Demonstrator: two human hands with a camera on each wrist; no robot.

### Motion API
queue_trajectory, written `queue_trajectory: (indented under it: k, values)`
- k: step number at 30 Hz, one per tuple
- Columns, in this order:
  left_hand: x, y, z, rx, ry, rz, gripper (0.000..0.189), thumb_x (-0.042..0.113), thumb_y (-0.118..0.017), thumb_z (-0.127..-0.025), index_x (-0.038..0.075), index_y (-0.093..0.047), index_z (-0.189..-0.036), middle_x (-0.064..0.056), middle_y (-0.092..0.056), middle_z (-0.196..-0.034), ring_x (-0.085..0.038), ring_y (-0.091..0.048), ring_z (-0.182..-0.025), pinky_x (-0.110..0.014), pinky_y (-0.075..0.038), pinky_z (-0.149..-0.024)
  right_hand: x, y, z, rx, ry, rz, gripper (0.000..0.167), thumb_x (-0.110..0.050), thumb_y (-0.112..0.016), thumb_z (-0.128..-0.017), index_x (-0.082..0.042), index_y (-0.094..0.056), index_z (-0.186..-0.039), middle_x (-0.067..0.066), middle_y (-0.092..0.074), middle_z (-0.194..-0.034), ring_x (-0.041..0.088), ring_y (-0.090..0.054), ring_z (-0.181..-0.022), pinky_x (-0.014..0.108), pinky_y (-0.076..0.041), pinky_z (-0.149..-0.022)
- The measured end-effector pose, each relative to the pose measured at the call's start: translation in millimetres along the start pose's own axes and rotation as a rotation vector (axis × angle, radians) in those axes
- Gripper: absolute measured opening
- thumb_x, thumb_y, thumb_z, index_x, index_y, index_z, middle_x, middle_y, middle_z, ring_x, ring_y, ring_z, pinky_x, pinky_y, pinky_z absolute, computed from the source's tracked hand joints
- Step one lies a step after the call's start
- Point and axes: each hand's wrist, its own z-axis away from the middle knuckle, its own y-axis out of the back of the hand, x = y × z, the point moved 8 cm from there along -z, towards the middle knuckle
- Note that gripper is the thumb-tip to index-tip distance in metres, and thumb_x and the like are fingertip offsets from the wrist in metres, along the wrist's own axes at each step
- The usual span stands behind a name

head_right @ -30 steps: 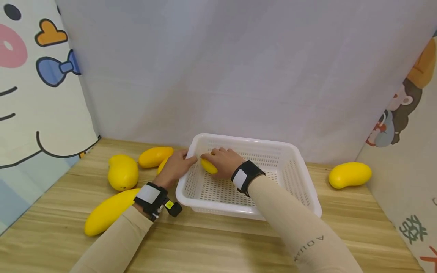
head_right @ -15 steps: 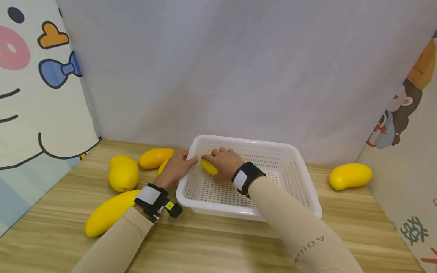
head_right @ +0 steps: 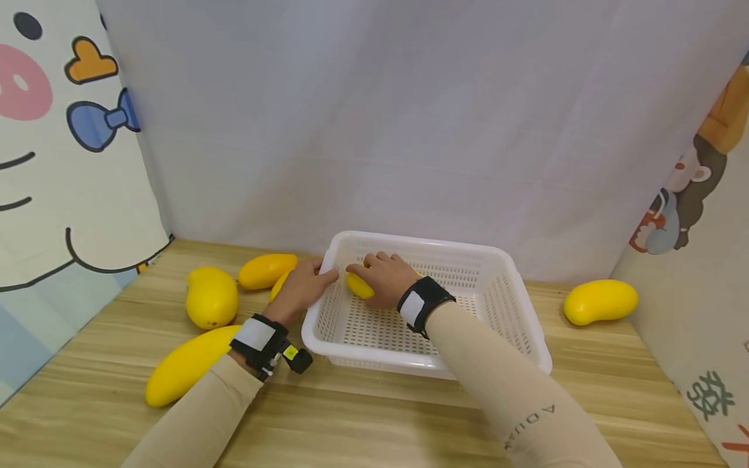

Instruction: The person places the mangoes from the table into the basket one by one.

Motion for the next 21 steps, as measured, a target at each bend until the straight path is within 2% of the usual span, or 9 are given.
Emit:
queue_trajectory:
  k: [13,21]
  values:
    - [-1.0,-2.0,-0.2,-0.01,0.009,0.012,0.043,0.029,-0.057,-0.1,0.001,-0.059,-0.132,-0.019,-0.068,-0.114,-0.035,-0.072,-0.094,-0.04,-0.062,-0.067,3.0,0.7,0.5,0.002,-0.016,-0.015,0.07,-0.038,-0.078,-0.088,-0.02,-0.05,-0.149,0.008,-0.062,-0.127,0.026,-0.057,-0.112,0.046,-0.047,-0.099]
    - [-0.2,-0.7,-0.8,-0.007,0.007,0.01,0.042,0.028,-0.056,-0.1,0.0,-0.059,-0.131,-0.019,-0.068,-0.114,-0.034,-0.072,-0.094,-0.039,-0.062,-0.066,6.9,7.1,-2.0,0.018,-0.063,-0.025,0.066,-0.046,-0.068,-0.092,-0.02,-0.05,-0.15,0.007,-0.062,-0.128,0.027,-0.057,-0.113,0.047,-0.048,-0.098]
